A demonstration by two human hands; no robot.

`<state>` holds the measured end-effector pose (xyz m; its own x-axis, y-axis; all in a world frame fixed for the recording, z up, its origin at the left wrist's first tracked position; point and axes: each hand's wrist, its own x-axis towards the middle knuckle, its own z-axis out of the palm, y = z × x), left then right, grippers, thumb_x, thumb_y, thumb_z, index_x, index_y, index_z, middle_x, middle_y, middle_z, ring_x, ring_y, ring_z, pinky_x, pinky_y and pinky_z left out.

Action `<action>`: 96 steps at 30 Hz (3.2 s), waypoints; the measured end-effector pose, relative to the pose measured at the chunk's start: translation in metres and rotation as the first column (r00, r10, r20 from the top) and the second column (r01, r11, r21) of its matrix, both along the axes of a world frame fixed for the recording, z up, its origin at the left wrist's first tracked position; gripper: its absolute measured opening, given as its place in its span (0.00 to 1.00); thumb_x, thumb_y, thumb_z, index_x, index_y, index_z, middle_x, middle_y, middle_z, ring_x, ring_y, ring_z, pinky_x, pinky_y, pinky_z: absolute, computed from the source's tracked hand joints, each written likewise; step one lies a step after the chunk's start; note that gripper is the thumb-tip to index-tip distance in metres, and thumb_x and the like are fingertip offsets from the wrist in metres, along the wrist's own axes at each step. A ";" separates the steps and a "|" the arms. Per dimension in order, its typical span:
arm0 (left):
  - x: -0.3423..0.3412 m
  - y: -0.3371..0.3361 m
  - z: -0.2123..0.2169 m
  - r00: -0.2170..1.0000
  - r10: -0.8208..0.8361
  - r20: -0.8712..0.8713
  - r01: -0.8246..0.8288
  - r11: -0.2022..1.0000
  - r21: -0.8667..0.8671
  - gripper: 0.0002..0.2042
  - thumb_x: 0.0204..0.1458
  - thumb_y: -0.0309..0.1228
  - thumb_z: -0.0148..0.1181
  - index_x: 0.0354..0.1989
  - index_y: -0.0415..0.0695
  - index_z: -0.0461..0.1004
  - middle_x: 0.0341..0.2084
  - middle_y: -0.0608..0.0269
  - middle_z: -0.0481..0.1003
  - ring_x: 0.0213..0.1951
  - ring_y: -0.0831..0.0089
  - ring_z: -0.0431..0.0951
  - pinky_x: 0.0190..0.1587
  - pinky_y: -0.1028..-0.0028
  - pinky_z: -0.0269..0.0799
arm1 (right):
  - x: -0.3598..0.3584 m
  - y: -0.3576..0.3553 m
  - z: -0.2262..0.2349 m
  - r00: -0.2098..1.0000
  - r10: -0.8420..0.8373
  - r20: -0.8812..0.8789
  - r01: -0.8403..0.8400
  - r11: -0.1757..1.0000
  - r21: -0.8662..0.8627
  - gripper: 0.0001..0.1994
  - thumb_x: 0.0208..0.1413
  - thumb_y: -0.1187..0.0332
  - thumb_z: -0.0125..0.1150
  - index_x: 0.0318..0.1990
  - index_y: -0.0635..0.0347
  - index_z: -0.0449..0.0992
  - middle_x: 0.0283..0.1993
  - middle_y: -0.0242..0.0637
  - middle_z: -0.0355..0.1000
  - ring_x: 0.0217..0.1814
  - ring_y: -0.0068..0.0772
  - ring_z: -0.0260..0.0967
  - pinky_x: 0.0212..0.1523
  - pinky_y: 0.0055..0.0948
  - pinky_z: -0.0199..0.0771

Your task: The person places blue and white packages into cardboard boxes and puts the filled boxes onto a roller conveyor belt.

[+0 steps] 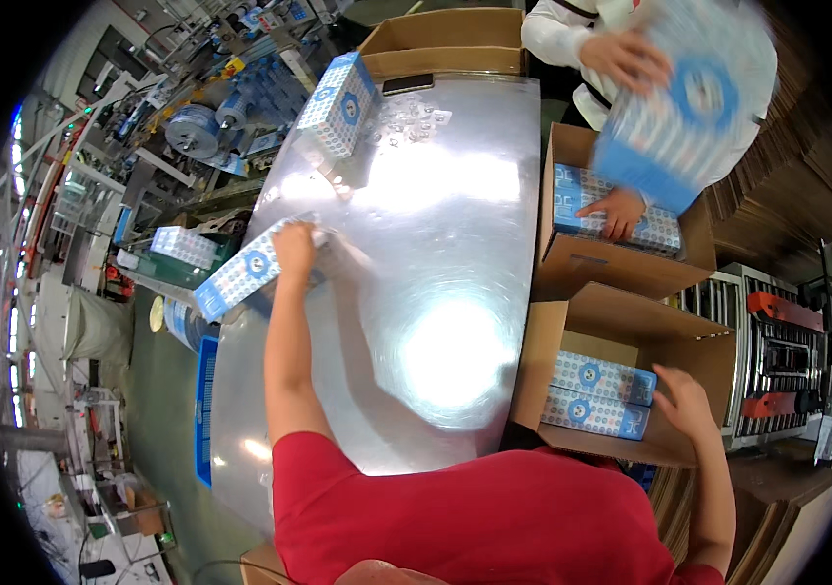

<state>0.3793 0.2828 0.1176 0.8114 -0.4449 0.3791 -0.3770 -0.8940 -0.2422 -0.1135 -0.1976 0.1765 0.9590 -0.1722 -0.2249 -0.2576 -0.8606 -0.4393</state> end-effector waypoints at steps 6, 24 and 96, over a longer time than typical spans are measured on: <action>-0.220 -0.074 0.081 0.452 -0.718 -0.529 0.705 0.651 -0.282 0.07 0.38 0.27 0.55 0.27 0.47 0.77 0.24 0.60 0.74 0.27 0.61 0.74 0.30 0.64 0.68 | 0.131 0.083 0.009 0.884 0.322 0.339 -0.328 0.944 -0.041 0.33 0.38 0.75 0.64 0.57 0.55 0.63 0.62 0.44 0.55 0.63 0.47 0.53 0.61 0.42 0.55; -0.008 0.042 -0.015 0.934 0.131 -0.333 -0.186 0.973 -0.138 0.22 0.52 0.50 0.47 0.50 0.51 0.71 0.62 0.53 0.53 0.64 0.46 0.44 0.60 0.47 0.48 | 0.196 0.200 -0.003 0.443 0.893 0.080 -0.894 0.447 -0.036 0.45 0.29 0.60 0.71 0.62 0.52 0.57 0.53 0.47 0.63 0.57 0.45 0.58 0.61 0.44 0.48; -0.578 0.103 -0.104 0.607 0.740 -0.290 -0.776 0.472 -0.419 0.29 0.43 0.30 0.61 0.55 0.35 0.60 0.57 0.32 0.52 0.60 0.44 0.53 0.60 0.57 0.52 | 0.106 -0.028 -0.258 0.584 0.456 -0.672 -0.436 0.874 0.214 0.47 0.40 0.55 0.66 0.67 0.51 0.44 0.67 0.66 0.32 0.71 0.59 0.32 0.65 0.40 0.47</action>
<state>-0.1987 0.3860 0.0131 0.7718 0.5723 0.2771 0.5067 -0.8168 0.2759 -0.0071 -0.2259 -0.0815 0.4809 0.2487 -0.8408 -0.0765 -0.9434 -0.3228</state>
